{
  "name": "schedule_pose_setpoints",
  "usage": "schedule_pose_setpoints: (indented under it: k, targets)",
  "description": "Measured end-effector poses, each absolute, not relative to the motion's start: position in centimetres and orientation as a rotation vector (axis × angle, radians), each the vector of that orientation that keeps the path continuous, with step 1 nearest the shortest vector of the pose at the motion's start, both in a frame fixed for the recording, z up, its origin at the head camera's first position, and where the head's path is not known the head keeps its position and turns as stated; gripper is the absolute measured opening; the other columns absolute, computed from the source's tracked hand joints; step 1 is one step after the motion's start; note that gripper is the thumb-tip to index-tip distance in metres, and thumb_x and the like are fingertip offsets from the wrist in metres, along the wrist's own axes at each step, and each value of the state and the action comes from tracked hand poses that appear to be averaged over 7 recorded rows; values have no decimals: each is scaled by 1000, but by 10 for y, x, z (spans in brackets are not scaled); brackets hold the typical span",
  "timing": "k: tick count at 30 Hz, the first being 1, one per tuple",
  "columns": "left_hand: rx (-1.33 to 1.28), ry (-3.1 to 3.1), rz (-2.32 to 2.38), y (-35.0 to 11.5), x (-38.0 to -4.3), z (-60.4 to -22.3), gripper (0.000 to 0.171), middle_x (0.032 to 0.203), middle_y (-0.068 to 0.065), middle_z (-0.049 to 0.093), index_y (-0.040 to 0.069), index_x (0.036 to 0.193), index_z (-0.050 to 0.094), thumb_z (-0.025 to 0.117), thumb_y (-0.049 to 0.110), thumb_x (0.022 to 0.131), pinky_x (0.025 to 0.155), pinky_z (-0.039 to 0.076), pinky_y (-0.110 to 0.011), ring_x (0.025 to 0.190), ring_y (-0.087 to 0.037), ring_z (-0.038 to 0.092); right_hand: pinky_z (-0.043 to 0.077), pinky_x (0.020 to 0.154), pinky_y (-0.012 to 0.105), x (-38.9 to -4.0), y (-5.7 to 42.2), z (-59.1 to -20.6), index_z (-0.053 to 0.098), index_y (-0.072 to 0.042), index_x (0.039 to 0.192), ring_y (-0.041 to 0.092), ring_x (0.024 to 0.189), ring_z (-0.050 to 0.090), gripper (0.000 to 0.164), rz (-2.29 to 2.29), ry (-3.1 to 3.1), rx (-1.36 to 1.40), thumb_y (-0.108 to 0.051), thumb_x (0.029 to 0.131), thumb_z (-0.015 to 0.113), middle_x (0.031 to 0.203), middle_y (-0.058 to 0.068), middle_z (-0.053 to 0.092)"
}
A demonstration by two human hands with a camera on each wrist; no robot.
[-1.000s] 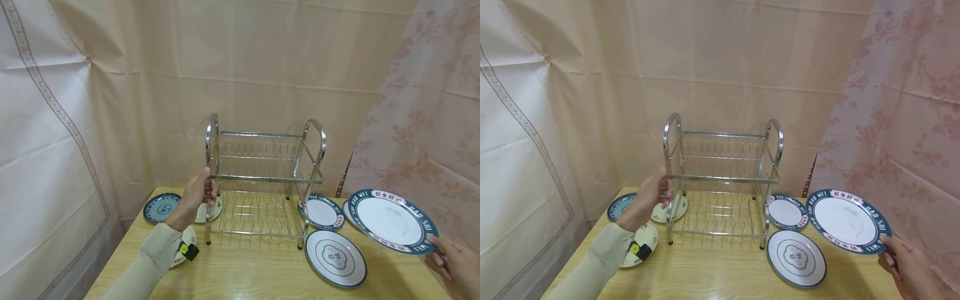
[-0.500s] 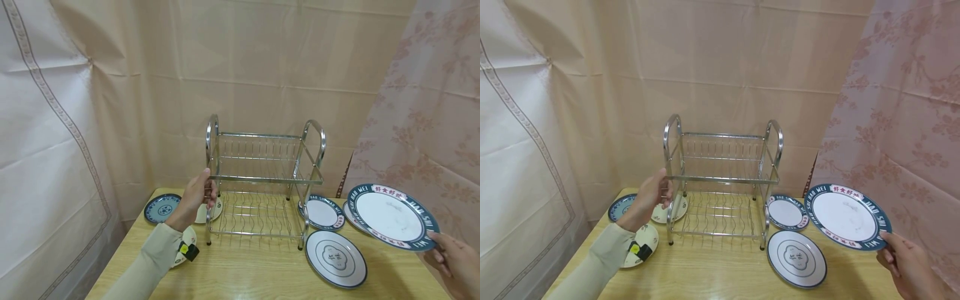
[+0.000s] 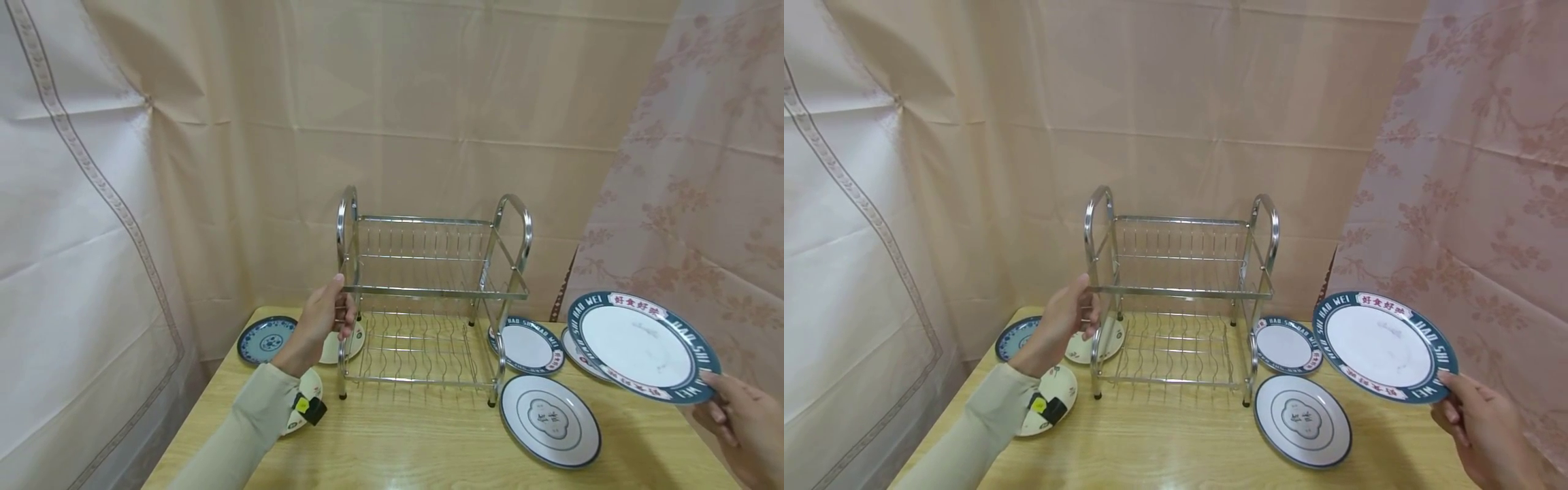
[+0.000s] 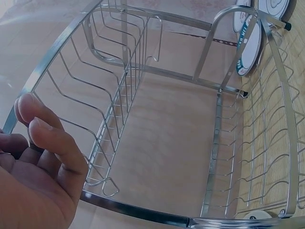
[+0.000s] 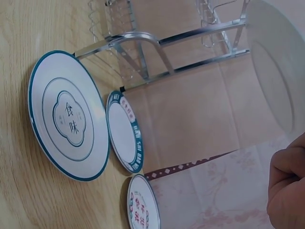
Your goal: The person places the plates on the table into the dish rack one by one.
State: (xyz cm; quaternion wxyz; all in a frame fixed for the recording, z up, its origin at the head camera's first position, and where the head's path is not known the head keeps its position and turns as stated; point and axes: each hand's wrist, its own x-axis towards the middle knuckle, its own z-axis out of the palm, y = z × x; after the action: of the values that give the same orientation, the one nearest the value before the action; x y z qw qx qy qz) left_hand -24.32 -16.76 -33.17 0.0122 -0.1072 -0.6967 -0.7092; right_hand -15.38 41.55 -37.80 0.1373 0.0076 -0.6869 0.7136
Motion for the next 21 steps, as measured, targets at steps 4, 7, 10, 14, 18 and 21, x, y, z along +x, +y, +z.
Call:
schedule_pose_setpoints:
  k: [4, 7, 10, 14, 18, 21]
  targets:
    - [-330, -2176, -2203, -167, -243, -332, 66, 67, -6, 54, 7, 74, 55, 34, 61, 107, 51, 44, -25, 52, -17, 49, 11, 52, 42, -153, 412, -374, 67, -7, 73, 31, 47, 11, 49, 2073, -1961, 26, -15, 112, 39, 53, -3, 44]
    - [-326, -2178, -2201, -167, -242, -331, 66, 67, -6, 54, 7, 75, 54, 33, 59, 108, 51, 44, -25, 52, -17, 49, 11, 53, 42, -153, 410, -372, 64, -6, 71, 31, 46, 11, 49, 2069, -1958, 39, -15, 112, 39, 52, -3, 44]
    - [-325, -2178, -2202, -167, -241, -331, 65, 67, -6, 53, 7, 75, 54, 33, 59, 108, 51, 44, -25, 53, -17, 49, 10, 53, 42, -154, 408, -370, 63, -5, 72, 31, 46, 10, 49, 2092, -1950, 87, -15, 112, 38, 52, -2, 43]
    - [-327, -2178, -2210, -166, -241, -330, 65, 68, -6, 53, 6, 77, 54, 33, 59, 108, 52, 44, -25, 54, -17, 49, 9, 51, 41, -154, 407, -368, 65, -5, 74, 31, 46, 9, 48, 2132, -1922, 123, -14, 112, 37, 53, -1, 44]
    - [-322, -2175, -2209, -166, -241, -330, 65, 68, -6, 53, 6, 77, 54, 34, 60, 107, 52, 45, -25, 54, -17, 49, 10, 53, 42, -152, 403, -363, 60, -5, 70, 31, 47, 11, 50, 2115, -1960, 87, -16, 113, 37, 54, -1, 43]
    - [-315, -2169, -2206, -166, -241, -331, 65, 68, -6, 53, 6, 77, 54, 34, 60, 107, 52, 45, -25, 53, -17, 49, 11, 54, 42, -152, 398, -358, 54, -5, 67, 32, 48, 12, 51, 2089, -1999, 60, -18, 113, 36, 54, -1, 42]
